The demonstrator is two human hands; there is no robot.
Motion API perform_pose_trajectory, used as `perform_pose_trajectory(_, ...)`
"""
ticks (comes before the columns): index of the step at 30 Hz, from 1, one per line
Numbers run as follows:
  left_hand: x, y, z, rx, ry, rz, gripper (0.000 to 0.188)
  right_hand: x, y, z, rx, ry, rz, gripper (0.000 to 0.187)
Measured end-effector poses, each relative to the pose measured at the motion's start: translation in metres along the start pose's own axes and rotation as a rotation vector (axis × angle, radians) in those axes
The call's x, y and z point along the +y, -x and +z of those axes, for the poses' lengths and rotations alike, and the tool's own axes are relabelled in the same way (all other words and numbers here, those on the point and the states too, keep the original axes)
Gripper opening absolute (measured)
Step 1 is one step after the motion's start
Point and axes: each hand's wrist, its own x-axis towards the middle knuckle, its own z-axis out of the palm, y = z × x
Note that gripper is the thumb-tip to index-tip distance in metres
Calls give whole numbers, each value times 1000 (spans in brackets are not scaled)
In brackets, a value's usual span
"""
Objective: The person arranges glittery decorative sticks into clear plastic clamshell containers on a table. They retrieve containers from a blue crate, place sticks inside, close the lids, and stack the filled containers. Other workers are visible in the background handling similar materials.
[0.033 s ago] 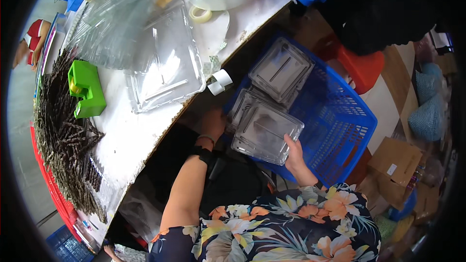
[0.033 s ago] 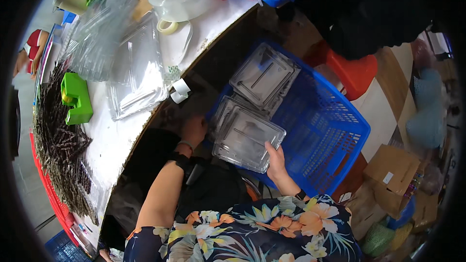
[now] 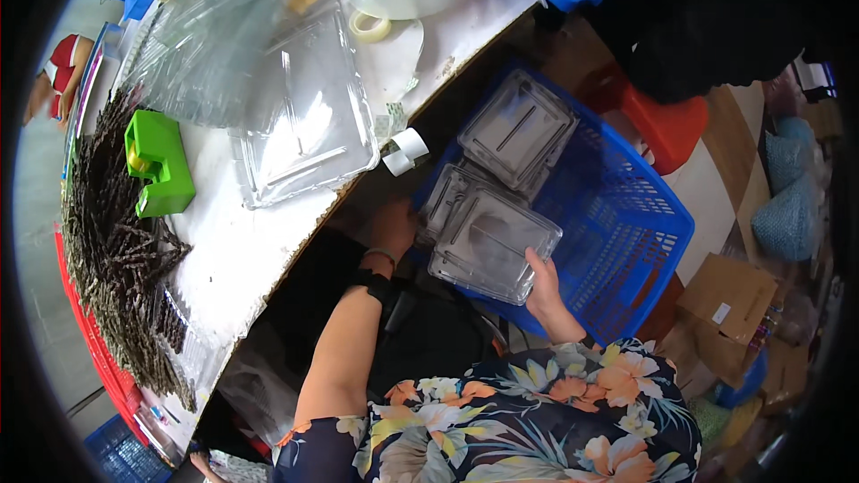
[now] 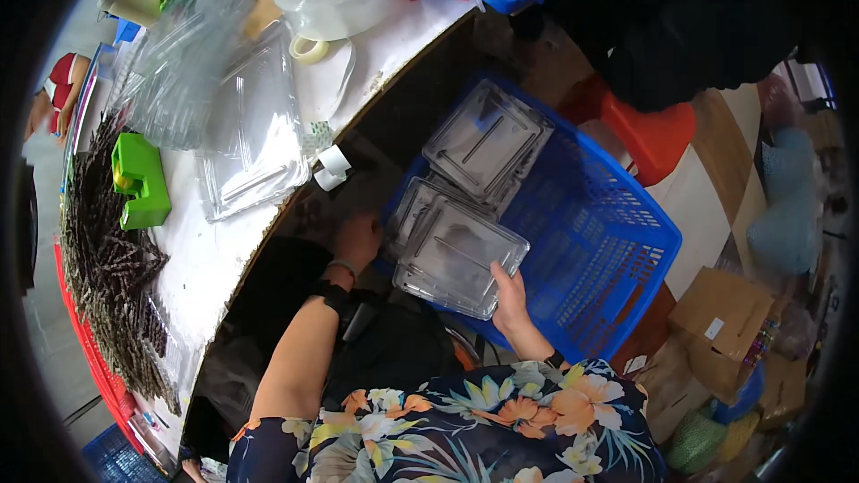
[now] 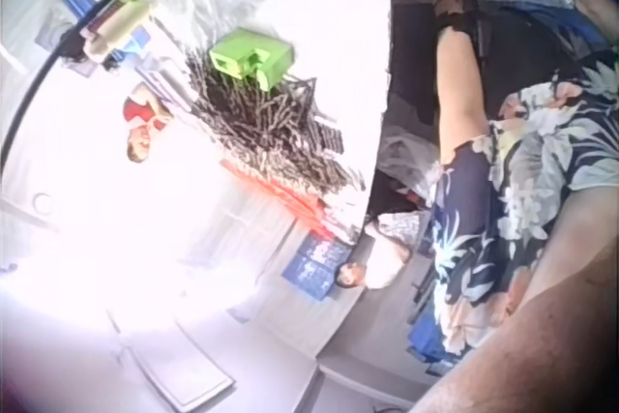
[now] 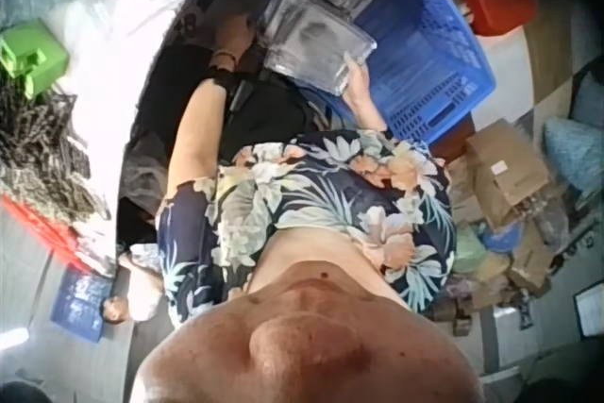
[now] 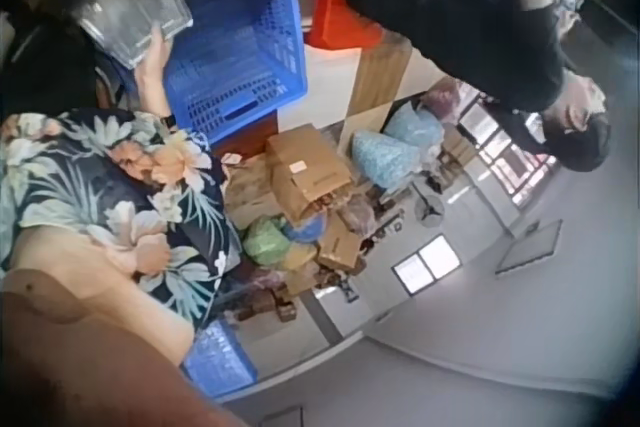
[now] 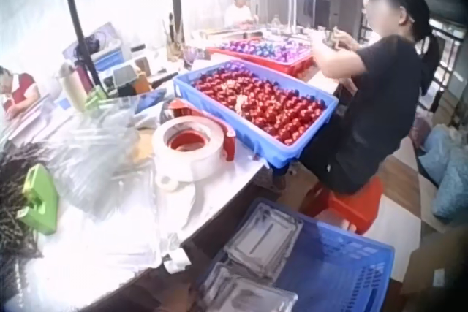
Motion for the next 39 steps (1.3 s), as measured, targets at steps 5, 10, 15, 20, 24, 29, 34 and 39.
perform_pose_trajectory(5, 15, 3, -2, 30, 39, 54, 28, 0, -7, 4, 24, -29, -13, 39)
perform_pose_trajectory(10, 12, 1, -3, -41, -96, 95, 31, 22, -22, 19, 137, 250, -206, 38)
perform_pose_trajectory(15, 3, 2, 3, 5, 98, 15, 26, 30, -18, 29, 240, 756, -291, 56)
perform_pose_trajectory(20, 4, 2, -2, 23, 282, -111, 27, 40, -15, 35, 207, 738, -271, 53)
perform_pose_trajectory(24, 20, 5, -19, -87, 376, -135, 36, 29, -3, 32, 112, 865, -246, 50)
perform_pose_trajectory(29, 28, 14, -9, -14, 322, 29, 47, 31, -4, 12, 100, 1116, -356, 46)
perform_pose_trajectory(34, 49, 5, 9, 108, 242, 97, 51, 37, -4, 26, 117, 493, -223, 45)
perform_pose_trajectory(39, 42, 6, 20, -11, 194, -48, 49, 18, 12, 45, 178, 182, 68, 48)
